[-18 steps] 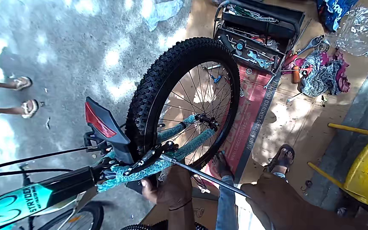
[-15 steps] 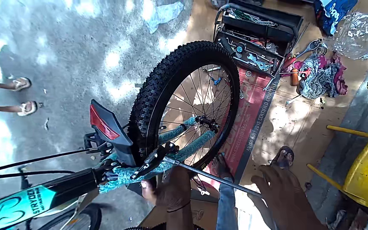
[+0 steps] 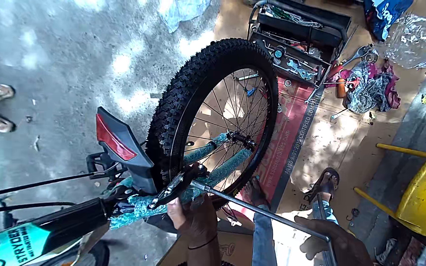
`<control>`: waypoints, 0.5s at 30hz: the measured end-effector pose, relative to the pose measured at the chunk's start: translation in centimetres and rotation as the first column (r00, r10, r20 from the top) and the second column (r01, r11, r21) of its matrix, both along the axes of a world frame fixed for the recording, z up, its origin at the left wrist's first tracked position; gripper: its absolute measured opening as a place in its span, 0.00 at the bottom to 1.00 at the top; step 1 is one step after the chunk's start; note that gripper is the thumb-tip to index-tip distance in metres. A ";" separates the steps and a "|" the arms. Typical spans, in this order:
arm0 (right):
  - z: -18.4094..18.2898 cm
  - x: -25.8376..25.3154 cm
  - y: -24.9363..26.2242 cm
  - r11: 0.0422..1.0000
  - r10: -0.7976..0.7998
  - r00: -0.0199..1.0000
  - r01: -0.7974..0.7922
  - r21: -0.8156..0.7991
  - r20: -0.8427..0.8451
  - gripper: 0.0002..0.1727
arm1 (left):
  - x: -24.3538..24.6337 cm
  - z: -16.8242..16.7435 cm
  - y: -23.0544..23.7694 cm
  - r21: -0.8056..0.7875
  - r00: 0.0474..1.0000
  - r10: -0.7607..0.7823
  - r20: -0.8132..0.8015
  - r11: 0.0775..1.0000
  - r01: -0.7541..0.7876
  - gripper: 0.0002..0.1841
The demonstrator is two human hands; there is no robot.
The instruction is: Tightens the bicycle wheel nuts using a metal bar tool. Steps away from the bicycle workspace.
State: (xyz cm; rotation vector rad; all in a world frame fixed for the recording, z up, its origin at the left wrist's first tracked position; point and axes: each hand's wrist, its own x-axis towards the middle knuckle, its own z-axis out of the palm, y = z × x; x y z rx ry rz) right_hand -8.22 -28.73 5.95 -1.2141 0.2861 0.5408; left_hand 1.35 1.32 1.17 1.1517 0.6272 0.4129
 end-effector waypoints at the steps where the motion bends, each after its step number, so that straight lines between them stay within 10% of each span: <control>1: 0.4 0.1 1.1 0.992 -0.126 0.990 0.125 -0.019 -0.056 0.32 | 0.6 0.5 -0.5 0.039 0.996 0.064 -0.054 0.997 -0.062 0.18; 5: 0.8 1.8 2.0 0.894 -0.350 0.853 0.427 0.133 -0.386 0.42 | 2.6 1.3 -1.8 0.107 0.958 0.241 -0.156 0.968 -0.226 0.16; 9: -0.3 1.5 -0.5 0.835 -0.037 0.936 0.222 0.503 -0.351 0.27 | 2.9 1.3 -2.1 0.143 0.957 0.249 -0.150 0.963 -0.228 0.14; 12: -1.7 2.2 -1.0 0.919 0.353 0.935 -0.343 0.193 -0.022 0.27 | 3.1 0.9 -2.4 0.213 0.944 0.297 -0.143 0.941 -0.263 0.12; 15: -1.4 3.4 -1.0 0.858 0.512 0.841 -0.492 -0.147 0.175 0.23 | 3.4 0.9 -2.8 0.246 0.940 0.308 -0.146 0.932 -0.267 0.11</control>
